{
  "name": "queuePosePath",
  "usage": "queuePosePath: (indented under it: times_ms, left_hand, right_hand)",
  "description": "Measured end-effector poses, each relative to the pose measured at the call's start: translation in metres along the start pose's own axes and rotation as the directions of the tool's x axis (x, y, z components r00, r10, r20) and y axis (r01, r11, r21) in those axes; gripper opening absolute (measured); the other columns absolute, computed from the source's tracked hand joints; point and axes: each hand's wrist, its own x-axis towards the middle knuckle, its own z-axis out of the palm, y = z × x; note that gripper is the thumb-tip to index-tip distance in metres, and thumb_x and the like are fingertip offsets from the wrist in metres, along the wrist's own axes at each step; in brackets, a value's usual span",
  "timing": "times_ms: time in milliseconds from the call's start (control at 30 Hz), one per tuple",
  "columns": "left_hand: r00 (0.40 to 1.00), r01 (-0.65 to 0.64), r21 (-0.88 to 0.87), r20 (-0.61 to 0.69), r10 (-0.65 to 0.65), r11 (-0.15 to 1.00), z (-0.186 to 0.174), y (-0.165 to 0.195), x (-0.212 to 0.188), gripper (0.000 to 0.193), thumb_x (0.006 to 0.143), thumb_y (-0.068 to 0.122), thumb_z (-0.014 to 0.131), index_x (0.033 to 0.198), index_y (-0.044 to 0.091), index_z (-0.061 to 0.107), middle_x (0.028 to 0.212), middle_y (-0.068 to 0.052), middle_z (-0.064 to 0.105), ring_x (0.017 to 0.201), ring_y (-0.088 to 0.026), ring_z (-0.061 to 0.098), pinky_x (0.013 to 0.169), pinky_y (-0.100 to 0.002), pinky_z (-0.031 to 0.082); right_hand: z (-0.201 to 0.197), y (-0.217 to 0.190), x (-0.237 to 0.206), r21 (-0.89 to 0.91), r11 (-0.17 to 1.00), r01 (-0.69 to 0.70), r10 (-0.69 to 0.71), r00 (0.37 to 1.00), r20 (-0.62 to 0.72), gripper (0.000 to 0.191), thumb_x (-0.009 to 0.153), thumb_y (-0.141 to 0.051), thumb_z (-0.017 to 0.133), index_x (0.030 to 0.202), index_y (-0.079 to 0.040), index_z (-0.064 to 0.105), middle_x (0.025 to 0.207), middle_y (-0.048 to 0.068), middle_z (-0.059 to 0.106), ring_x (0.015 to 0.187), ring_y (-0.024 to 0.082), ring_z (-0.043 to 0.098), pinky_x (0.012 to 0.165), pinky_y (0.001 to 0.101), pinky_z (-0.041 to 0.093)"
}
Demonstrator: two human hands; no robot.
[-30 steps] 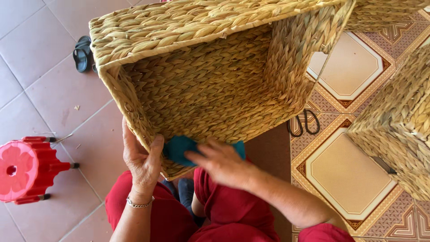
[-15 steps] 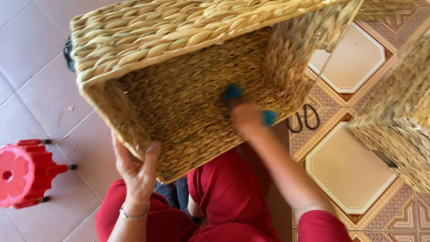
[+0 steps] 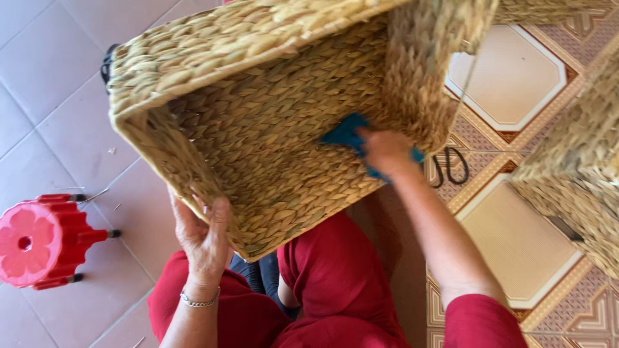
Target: The person sits on the floor and finishes a woven basket by wiping its surfaces with a blue cloth and trimming protruding fibers with scissors. The person repeatedly wipes the exterior and interior, then uses scissors to cut small strands along the edges and corners.
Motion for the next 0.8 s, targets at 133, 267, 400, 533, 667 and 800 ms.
queuePosePath:
  times_ms: [133, 267, 400, 533, 667, 800]
  left_hand:
    - [0.998, -0.028, 0.066, 0.052, 0.025, 0.997, 0.001, -0.001, 0.001, 0.083, 0.101, 0.003, 0.066, 0.167, 0.008, 0.016, 0.156, -0.008, 0.044, 0.14, -0.018, 0.046, 0.117, -0.034, 0.042]
    - [0.996, -0.075, 0.137, 0.054, 0.068, 0.988, 0.006, -0.008, 0.0, 0.086, 0.101, 0.007, 0.068, 0.166, 0.008, 0.012, 0.157, -0.011, 0.042, 0.141, -0.02, 0.045, 0.119, -0.036, 0.039]
    - [0.997, -0.08, 0.13, 0.026, 0.077, 0.988, 0.0, -0.02, 0.002, 0.079, 0.105, 0.011, 0.063, 0.168, 0.008, 0.014, 0.153, -0.007, 0.045, 0.137, -0.017, 0.046, 0.117, -0.033, 0.039]
    - [0.999, 0.019, 0.032, -0.031, -0.018, 0.999, -0.009, -0.03, -0.002, 0.08, 0.106, 0.013, 0.064, 0.17, 0.009, 0.017, 0.127, -0.002, 0.051, 0.105, -0.009, 0.049, 0.093, -0.025, 0.044]
    - [0.999, 0.03, -0.015, -0.027, -0.03, 0.999, -0.009, -0.03, -0.002, 0.077, 0.108, 0.014, 0.063, 0.17, 0.01, 0.018, 0.122, 0.0, 0.055, 0.094, -0.006, 0.049, 0.083, -0.021, 0.045]
    - [0.999, -0.041, 0.088, -0.002, 0.042, 0.995, -0.005, -0.022, 0.004, 0.075, 0.107, 0.015, 0.061, 0.167, 0.006, 0.018, 0.139, -0.003, 0.051, 0.117, -0.01, 0.048, 0.102, -0.027, 0.043]
  right_hand:
    - [0.003, 0.032, 0.024, -0.138, 0.979, -0.151, 0.118, 0.967, -0.224, 0.047, 0.082, -0.03, 0.077, 0.126, -0.017, 0.066, 0.107, 0.015, 0.069, 0.098, 0.033, 0.066, 0.077, 0.0455, 0.057]
    - [0.015, -0.066, -0.003, -0.149, 0.987, 0.051, -0.04, 0.996, 0.08, 0.023, 0.094, -0.008, 0.06, 0.116, -0.003, 0.064, 0.085, 0.017, 0.069, 0.07, 0.021, 0.07, 0.053, 0.0317, 0.058]
    - [0.028, -0.185, -0.084, 0.062, 0.766, 0.64, -0.594, 0.741, -0.314, 0.025, 0.092, -0.01, 0.06, 0.115, -0.003, 0.066, 0.097, 0.02, 0.066, 0.091, 0.034, 0.062, 0.07, 0.0438, 0.057]
    - [0.029, -0.194, -0.107, -0.042, 0.644, 0.764, -0.698, 0.563, -0.443, 0.045, 0.079, -0.005, 0.064, 0.124, 0.0, 0.065, 0.098, 0.019, 0.065, 0.096, 0.034, 0.064, 0.084, 0.0457, 0.059]
    - [0.007, -0.112, -0.052, 0.014, 0.899, 0.438, -0.43, 0.887, -0.166, 0.049, 0.087, 0.002, 0.061, 0.134, -0.013, 0.062, 0.119, 0.022, 0.061, 0.089, 0.031, 0.065, 0.057, 0.0357, 0.064]
    - [-0.017, 0.002, -0.001, -0.086, 0.989, -0.119, 0.131, 0.98, 0.149, 0.059, 0.105, -0.024, 0.055, 0.16, -0.036, 0.036, 0.1, 0.016, 0.071, 0.089, 0.025, 0.073, 0.081, 0.038, 0.061]
